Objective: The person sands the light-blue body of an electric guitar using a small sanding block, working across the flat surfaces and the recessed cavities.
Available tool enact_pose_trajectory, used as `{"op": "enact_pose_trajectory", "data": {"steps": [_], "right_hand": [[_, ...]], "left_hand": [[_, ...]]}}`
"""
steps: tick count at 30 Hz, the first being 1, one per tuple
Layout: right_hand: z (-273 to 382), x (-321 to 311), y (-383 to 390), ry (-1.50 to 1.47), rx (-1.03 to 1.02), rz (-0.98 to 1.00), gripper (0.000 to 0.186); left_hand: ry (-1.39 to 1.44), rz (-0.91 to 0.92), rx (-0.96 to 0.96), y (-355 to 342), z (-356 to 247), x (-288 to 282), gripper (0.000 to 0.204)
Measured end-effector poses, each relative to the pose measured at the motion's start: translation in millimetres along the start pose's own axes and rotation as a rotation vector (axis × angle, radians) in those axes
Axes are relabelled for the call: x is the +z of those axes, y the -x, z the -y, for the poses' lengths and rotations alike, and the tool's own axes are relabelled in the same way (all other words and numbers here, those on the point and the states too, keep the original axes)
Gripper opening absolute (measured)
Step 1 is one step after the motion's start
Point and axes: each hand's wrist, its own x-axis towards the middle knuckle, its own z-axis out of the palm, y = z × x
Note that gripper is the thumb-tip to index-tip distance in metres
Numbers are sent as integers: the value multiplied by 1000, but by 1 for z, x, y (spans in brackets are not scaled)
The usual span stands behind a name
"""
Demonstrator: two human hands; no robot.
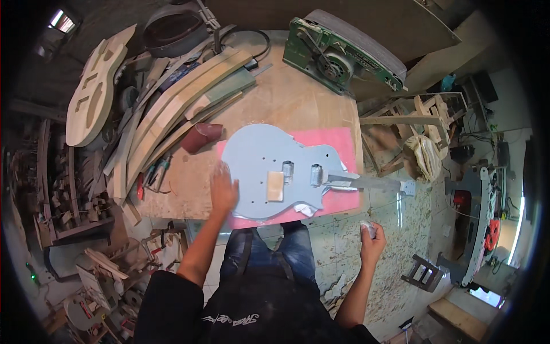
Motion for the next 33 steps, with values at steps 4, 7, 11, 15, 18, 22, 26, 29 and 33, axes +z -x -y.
{"op": "enact_pose_trajectory", "data": {"steps": [4,7,11,15,18,22,26,29,33], "right_hand": [[6,26,49,-21,6,-11,21],[29,50,84,10,-29,11,21],[38,68,118,23,-63,70,21],[38,131,144,-115,-192,257,23],[49,172,165,-339,32,455,26],[64,170,185,-774,370,766,30],[67,179,211,-854,325,737,28],[45,183,229,-677,213,596,30],[39,179,238,-519,120,535,35]], "left_hand": [[-66,137,9,59,-30,-12,77],[-34,211,57,88,-39,-22,76],[111,423,530,117,-58,-22,72],[450,952,343,114,-60,-54,63],[1027,823,49,127,-57,-74,59],[1769,1120,-394,128,-70,-109,60],[1654,1060,-360,154,-49,-111,51],[1360,911,-302,179,-50,-112,45],[1389,697,-331,202,-58,-134,52]]}}
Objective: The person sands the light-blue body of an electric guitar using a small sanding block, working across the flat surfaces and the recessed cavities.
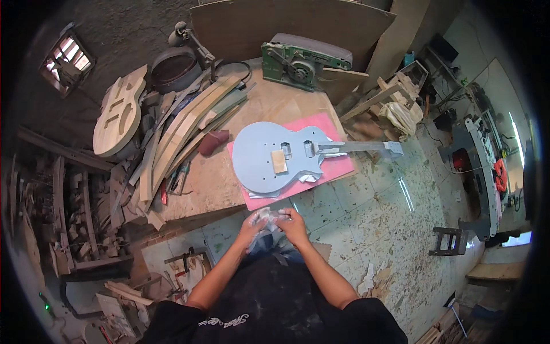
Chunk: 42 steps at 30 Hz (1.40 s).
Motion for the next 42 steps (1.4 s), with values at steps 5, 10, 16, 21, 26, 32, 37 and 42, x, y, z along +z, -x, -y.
{"op": "enact_pose_trajectory", "data": {"steps": [5,10,16,21,26,32,37,42], "right_hand": [[-1,1,-9,-215,59,99,31],[13,17,-27,-113,60,141,28],[12,37,-92,55,28,230,28],[14,28,-186,713,-281,-331,53],[29,50,-212,1057,-146,-542,77],[26,99,-199,403,-207,-261,74],[70,172,-156,-87,-31,103,77],[94,172,-141,-245,-1,236,69]], "left_hand": [[80,-41,-45,18,-5,-1,60],[-72,-70,-16,7,-14,-26,30],[-37,-181,7,-16,-42,-73,23],[-43,-251,91,-45,-76,-133,22],[91,-243,53,-67,-110,-177,23],[161,-128,45,-92,-156,-171,42],[192,21,-75,-106,-177,-173,46],[-127,-32,177,-112,-185,-160,38]]}}
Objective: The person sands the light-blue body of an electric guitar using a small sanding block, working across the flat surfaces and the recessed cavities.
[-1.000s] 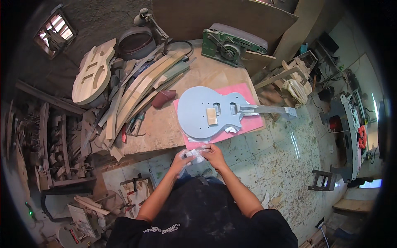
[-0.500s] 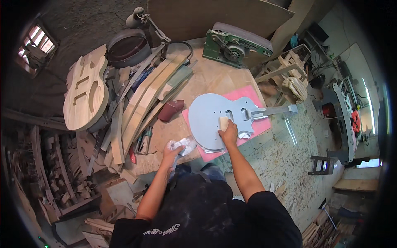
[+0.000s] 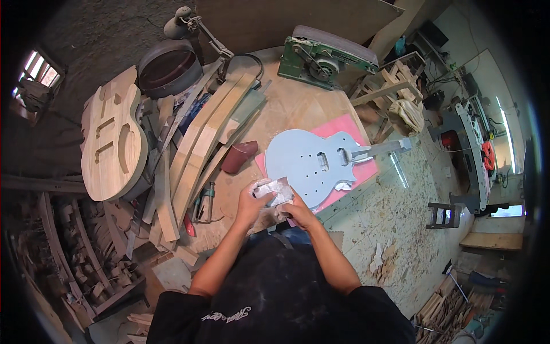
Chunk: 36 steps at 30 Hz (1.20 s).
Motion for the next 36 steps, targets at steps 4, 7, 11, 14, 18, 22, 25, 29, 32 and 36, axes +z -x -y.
{"op": "enact_pose_trajectory", "data": {"steps": [4,7,11,14,18,22,25,29,32,36], "right_hand": [[1,7,-1,-251,42,35,59],[-8,4,-5,-331,84,18,49],[-12,15,-8,-373,107,-84,43],[-8,18,-6,-386,103,-114,41],[-11,15,-3,-454,131,-75,40],[-15,13,-6,-399,131,-144,41],[-10,-2,-2,-398,143,-88,46],[15,10,6,-472,173,-48,45],[18,12,7,-513,208,-124,42],[15,9,11,-492,249,-66,40]], "left_hand": [[-182,-33,122,-1,-3,-3,38],[-309,-9,186,4,-16,-1,38],[-491,-53,301,3,-14,-8,39],[-343,-94,246,8,-14,-2,40],[-464,-130,206,21,-24,9,38],[-366,-133,172,25,-19,11,33],[-197,-42,168,19,-8,5,22],[-255,29,124,15,-15,-2,18],[-231,11,149,14,-16,0,16],[-216,53,165,14,-20,4,15]]}}
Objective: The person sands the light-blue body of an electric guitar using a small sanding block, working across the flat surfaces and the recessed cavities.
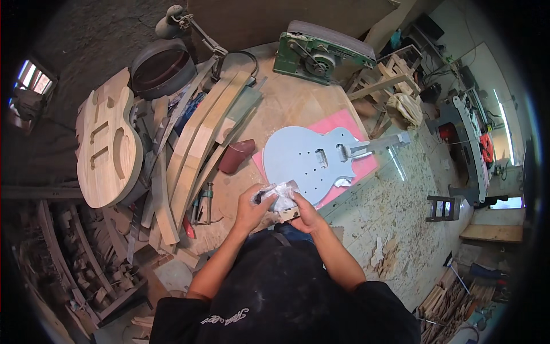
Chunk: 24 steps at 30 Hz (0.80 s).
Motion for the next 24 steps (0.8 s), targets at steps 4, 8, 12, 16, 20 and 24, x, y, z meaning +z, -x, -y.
{"op": "enact_pose_trajectory", "data": {"steps": [4,8,12,16,20,24], "right_hand": [[4,6,4,-75,-21,77,40],[5,11,5,-23,-95,52,43],[5,19,10,-63,-113,48,44],[3,19,12,-53,-123,13,44],[3,16,14,-124,-108,31,48],[10,23,19,-153,-77,275,55]], "left_hand": [[-12,17,-22,0,-9,3,14],[22,13,4,-8,4,-3,19],[27,14,3,-11,7,-4,18],[30,16,18,-11,0,0,17],[72,50,-32,-15,-2,-4,21],[62,154,17,-32,22,-27,59]]}}
